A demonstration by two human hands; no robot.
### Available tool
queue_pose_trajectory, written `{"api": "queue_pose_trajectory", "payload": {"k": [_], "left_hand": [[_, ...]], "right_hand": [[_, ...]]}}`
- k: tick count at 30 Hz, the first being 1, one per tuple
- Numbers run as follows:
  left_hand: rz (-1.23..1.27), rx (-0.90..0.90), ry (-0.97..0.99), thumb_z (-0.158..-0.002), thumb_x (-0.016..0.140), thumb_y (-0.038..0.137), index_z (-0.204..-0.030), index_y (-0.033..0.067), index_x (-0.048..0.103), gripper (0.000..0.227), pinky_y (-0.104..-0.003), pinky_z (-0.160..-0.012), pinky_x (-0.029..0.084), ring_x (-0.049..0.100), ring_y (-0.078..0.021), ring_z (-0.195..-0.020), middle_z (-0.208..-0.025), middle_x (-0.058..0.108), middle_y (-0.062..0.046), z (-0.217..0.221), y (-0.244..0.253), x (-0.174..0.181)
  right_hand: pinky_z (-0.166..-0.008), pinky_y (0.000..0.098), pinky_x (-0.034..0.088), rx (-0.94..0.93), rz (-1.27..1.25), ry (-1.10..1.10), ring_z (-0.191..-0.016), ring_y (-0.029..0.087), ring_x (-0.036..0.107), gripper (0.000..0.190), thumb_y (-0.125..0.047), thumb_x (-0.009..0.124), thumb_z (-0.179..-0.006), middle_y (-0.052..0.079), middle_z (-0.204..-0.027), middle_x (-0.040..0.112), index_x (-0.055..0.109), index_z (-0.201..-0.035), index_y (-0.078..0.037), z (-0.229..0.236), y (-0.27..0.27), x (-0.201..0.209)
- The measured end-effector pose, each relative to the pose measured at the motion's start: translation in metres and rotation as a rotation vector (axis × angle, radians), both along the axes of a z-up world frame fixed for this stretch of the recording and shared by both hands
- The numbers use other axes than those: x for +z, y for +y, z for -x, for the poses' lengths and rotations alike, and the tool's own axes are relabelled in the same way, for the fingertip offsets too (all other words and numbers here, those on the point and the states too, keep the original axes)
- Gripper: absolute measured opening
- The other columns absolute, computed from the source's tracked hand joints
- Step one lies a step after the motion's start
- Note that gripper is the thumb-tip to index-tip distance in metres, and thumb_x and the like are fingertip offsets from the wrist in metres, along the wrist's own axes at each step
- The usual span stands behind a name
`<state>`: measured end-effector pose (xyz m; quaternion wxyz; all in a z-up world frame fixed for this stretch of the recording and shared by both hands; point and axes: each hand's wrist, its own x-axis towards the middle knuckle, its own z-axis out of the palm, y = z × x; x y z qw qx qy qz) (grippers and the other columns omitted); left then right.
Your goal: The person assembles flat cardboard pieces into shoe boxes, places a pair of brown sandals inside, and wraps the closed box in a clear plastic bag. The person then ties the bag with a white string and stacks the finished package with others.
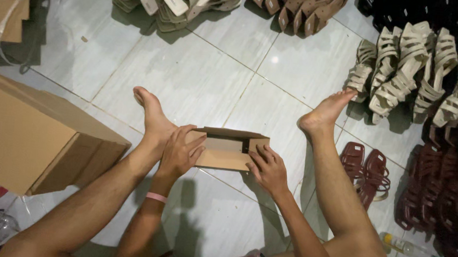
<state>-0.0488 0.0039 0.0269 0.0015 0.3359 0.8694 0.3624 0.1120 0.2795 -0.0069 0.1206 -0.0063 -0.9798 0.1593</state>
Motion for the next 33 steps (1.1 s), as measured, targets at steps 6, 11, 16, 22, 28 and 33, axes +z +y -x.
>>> {"api": "queue_pose_trajectory", "payload": {"k": [6, 11, 16, 22, 28, 33], "left_hand": [[0.023, -0.008, -0.003, -0.086, 0.074, 0.023, -0.120, 0.0148, 0.076, 0.035, -0.050, -0.107, 0.041, 0.051, -0.0369, -0.124, -0.132, 0.057, -0.014, 0.001, -0.003, 0.000], [0.136, 0.033, -0.036, -0.083, 0.073, 0.019, -0.127, 0.0186, 0.069, 0.044, -0.050, -0.107, 0.041, 0.050, -0.0378, -0.123, -0.131, 0.057, -0.011, 0.000, 0.009, -0.006], [-0.092, 0.063, -0.016, -0.085, 0.076, 0.014, -0.140, 0.0065, 0.052, 0.061, -0.050, -0.111, 0.041, 0.051, -0.0386, -0.129, -0.140, 0.056, -0.010, -0.003, 0.007, -0.010], [-0.142, -0.018, 0.206, -0.071, 0.090, 0.021, -0.128, 0.0074, 0.065, 0.063, -0.047, -0.103, 0.050, 0.057, -0.0389, -0.124, -0.132, 0.064, -0.015, -0.013, -0.004, -0.030], [-0.217, -0.064, 0.294, -0.087, 0.091, 0.024, -0.118, 0.0038, 0.067, 0.044, -0.055, -0.109, 0.050, 0.062, -0.0258, -0.116, -0.121, 0.068, -0.007, -0.015, -0.013, -0.051], [0.072, -0.236, 0.521, -0.081, 0.077, 0.016, -0.118, 0.0243, 0.077, 0.038, -0.052, -0.114, 0.046, 0.065, -0.0218, -0.126, -0.119, 0.073, 0.006, -0.016, -0.022, -0.033]], "right_hand": [[-0.109, 0.0385, 0.044, -0.194, 0.699, -0.106, -0.120, 0.024, 0.062, 0.027, -0.023, 0.061, -0.102, 0.008, -0.123, 0.075, 0.072, -0.122, -0.008, 0.001, 0.018, -0.015], [-0.097, 0.0336, 0.054, -0.331, 1.038, -0.109, -0.114, 0.017, 0.067, 0.037, -0.028, 0.049, -0.109, 0.008, -0.120, 0.071, 0.057, -0.138, -0.007, 0.003, 0.023, -0.021], [-0.100, 0.0370, 0.053, -0.324, 0.883, -0.018, -0.117, 0.022, 0.065, 0.039, -0.030, 0.047, -0.109, 0.013, -0.125, 0.067, 0.059, -0.136, -0.005, 0.012, 0.015, -0.011], [-0.107, 0.0358, 0.048, -0.230, 0.727, -0.054, -0.118, 0.023, 0.065, 0.046, -0.031, 0.033, -0.111, 0.010, -0.126, 0.072, 0.073, -0.123, -0.010, 0.030, 0.038, 0.008], [-0.094, 0.0363, 0.056, -0.224, 0.610, -0.358, -0.103, 0.027, 0.074, 0.038, -0.035, 0.055, -0.101, 0.015, -0.113, 0.077, 0.081, -0.102, -0.008, 0.039, 0.042, 0.023], [-0.097, 0.0351, 0.055, -0.268, 0.704, -0.524, -0.108, 0.022, 0.074, 0.039, -0.044, 0.062, -0.098, 0.010, -0.115, 0.079, 0.081, -0.110, -0.012, 0.031, 0.029, 0.043]]}}
